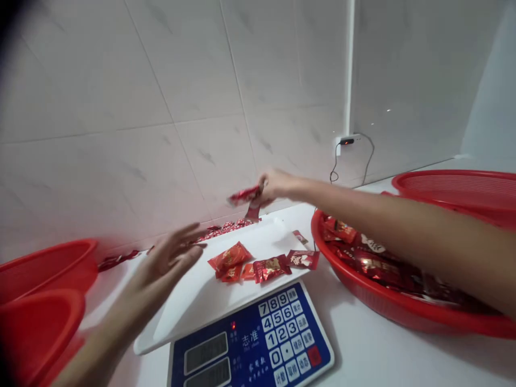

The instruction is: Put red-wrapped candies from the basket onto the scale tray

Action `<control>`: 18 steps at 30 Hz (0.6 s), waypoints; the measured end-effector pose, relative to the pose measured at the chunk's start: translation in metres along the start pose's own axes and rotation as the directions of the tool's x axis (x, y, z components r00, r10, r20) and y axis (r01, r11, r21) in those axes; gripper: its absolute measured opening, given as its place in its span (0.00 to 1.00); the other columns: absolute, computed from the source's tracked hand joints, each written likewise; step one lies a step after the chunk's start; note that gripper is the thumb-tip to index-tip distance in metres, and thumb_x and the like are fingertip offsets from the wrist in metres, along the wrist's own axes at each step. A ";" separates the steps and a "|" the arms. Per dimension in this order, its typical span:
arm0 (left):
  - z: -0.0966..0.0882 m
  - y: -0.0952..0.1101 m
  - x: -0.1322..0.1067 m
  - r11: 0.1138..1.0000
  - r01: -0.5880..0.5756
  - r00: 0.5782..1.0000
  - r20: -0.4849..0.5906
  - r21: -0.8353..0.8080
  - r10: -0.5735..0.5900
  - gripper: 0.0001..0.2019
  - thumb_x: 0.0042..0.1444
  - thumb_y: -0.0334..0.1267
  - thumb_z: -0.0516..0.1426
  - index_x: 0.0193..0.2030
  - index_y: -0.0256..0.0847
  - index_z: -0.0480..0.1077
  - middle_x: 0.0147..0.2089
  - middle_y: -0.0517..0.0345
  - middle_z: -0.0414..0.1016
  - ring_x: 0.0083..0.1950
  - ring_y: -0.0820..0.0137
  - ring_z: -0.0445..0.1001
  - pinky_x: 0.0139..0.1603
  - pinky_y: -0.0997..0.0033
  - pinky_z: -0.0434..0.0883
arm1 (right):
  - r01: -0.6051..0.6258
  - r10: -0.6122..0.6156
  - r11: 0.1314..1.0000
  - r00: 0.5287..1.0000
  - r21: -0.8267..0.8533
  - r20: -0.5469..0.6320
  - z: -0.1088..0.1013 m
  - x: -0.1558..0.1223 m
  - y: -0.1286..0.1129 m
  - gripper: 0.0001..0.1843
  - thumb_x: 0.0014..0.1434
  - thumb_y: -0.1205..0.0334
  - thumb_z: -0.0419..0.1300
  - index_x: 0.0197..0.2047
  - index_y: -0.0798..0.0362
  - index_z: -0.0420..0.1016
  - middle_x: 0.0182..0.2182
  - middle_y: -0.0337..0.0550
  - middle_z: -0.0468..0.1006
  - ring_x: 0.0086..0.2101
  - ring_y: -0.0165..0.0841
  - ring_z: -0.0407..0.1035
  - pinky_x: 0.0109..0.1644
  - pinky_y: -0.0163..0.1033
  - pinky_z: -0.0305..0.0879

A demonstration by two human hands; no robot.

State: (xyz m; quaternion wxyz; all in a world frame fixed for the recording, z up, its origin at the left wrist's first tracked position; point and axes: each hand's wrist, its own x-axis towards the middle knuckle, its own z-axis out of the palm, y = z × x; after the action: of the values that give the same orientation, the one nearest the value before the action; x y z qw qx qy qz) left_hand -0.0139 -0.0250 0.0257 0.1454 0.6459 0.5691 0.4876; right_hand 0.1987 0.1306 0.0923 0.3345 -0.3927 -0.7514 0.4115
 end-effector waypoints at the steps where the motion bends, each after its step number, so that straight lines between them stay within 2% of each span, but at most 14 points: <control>1: 0.007 -0.002 0.000 0.998 0.031 0.998 0.061 -0.063 -0.027 0.29 0.56 0.59 0.57 0.58 0.43 0.67 0.58 0.44 0.73 0.53 0.55 0.76 0.47 0.59 0.77 | -0.025 0.023 0.999 0.998 0.037 0.052 0.008 -0.014 0.001 0.17 0.44 0.77 0.71 0.26 0.55 0.65 0.19 0.37 0.75 0.25 0.30 0.75 0.37 0.38 0.76; 4: 0.023 -0.003 -0.004 0.980 0.080 0.981 0.187 -0.182 -0.045 0.28 0.59 0.58 0.54 0.60 0.44 0.65 0.59 0.44 0.72 0.52 0.58 0.77 0.51 0.59 0.75 | -0.062 0.038 0.988 0.986 0.143 0.162 0.029 -0.044 0.008 0.17 0.45 0.77 0.70 0.28 0.55 0.64 0.22 0.37 0.76 0.25 0.29 0.75 0.37 0.37 0.75; 6: 0.027 0.001 -0.009 0.977 0.042 0.980 0.197 -0.209 0.000 0.26 0.60 0.57 0.54 0.60 0.45 0.64 0.57 0.47 0.74 0.49 0.62 0.78 0.48 0.63 0.76 | -0.066 0.031 0.981 0.981 0.182 0.190 0.042 -0.055 0.012 0.17 0.46 0.77 0.69 0.29 0.55 0.64 0.22 0.36 0.75 0.25 0.28 0.74 0.37 0.37 0.75; 8: 0.025 0.006 -0.011 0.986 -0.027 0.983 0.176 -0.162 0.056 0.21 0.61 0.53 0.55 0.56 0.45 0.67 0.51 0.51 0.78 0.45 0.64 0.79 0.42 0.67 0.76 | -0.061 0.029 0.985 0.981 0.162 0.194 0.052 -0.059 0.014 0.17 0.47 0.76 0.69 0.30 0.55 0.63 0.23 0.35 0.75 0.25 0.28 0.74 0.36 0.37 0.74; 10: 0.018 0.009 -0.011 0.992 -0.099 0.987 0.115 -0.078 0.108 0.16 0.60 0.50 0.57 0.49 0.44 0.72 0.43 0.54 0.80 0.41 0.64 0.79 0.39 0.69 0.75 | -0.028 0.010 0.995 0.984 0.097 0.177 0.058 -0.060 0.013 0.18 0.46 0.75 0.69 0.33 0.54 0.64 0.23 0.34 0.74 0.25 0.29 0.73 0.34 0.37 0.73; 12: 0.009 0.009 -0.008 0.988 -0.151 0.988 0.008 -0.024 0.151 0.13 0.58 0.48 0.58 0.42 0.42 0.73 0.38 0.56 0.80 0.39 0.63 0.79 0.39 0.69 0.75 | 0.023 -0.027 0.999 0.987 0.027 0.156 0.061 -0.059 0.009 0.22 0.43 0.74 0.71 0.38 0.54 0.65 0.24 0.34 0.74 0.25 0.30 0.73 0.32 0.36 0.71; 15: -0.006 0.003 -0.001 0.985 -0.172 0.969 -0.180 0.004 0.170 0.12 0.56 0.49 0.59 0.38 0.42 0.73 0.38 0.57 0.79 0.41 0.63 0.79 0.42 0.69 0.75 | 0.081 -0.082 0.997 0.990 0.018 0.114 0.056 -0.061 -0.001 0.22 0.46 0.72 0.69 0.44 0.57 0.68 0.25 0.37 0.74 0.27 0.31 0.72 0.31 0.36 0.69; 16: -0.009 -0.001 0.001 0.986 -0.164 0.965 -0.206 0.013 0.163 0.13 0.56 0.50 0.59 0.38 0.42 0.72 0.38 0.57 0.80 0.41 0.63 0.79 0.43 0.68 0.75 | 0.096 -0.098 0.995 0.991 0.026 0.086 0.053 -0.064 -0.004 0.20 0.49 0.71 0.68 0.45 0.58 0.69 0.26 0.40 0.75 0.27 0.31 0.72 0.32 0.36 0.69; 18: -0.010 -0.007 0.004 0.991 -0.126 0.973 -0.191 0.036 0.131 0.15 0.55 0.52 0.58 0.39 0.42 0.72 0.40 0.54 0.80 0.42 0.61 0.79 0.44 0.66 0.74 | 0.128 -0.128 0.991 0.992 0.029 0.012 0.041 -0.075 -0.009 0.16 0.54 0.68 0.65 0.47 0.60 0.73 0.29 0.44 0.78 0.29 0.31 0.72 0.34 0.36 0.68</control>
State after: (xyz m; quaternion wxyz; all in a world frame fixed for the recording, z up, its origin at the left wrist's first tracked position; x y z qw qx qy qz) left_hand -0.0270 -0.0226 0.0273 0.0500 0.6326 0.5434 0.5496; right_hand 0.1970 0.0477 0.0681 0.3607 -0.3360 -0.7714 0.4023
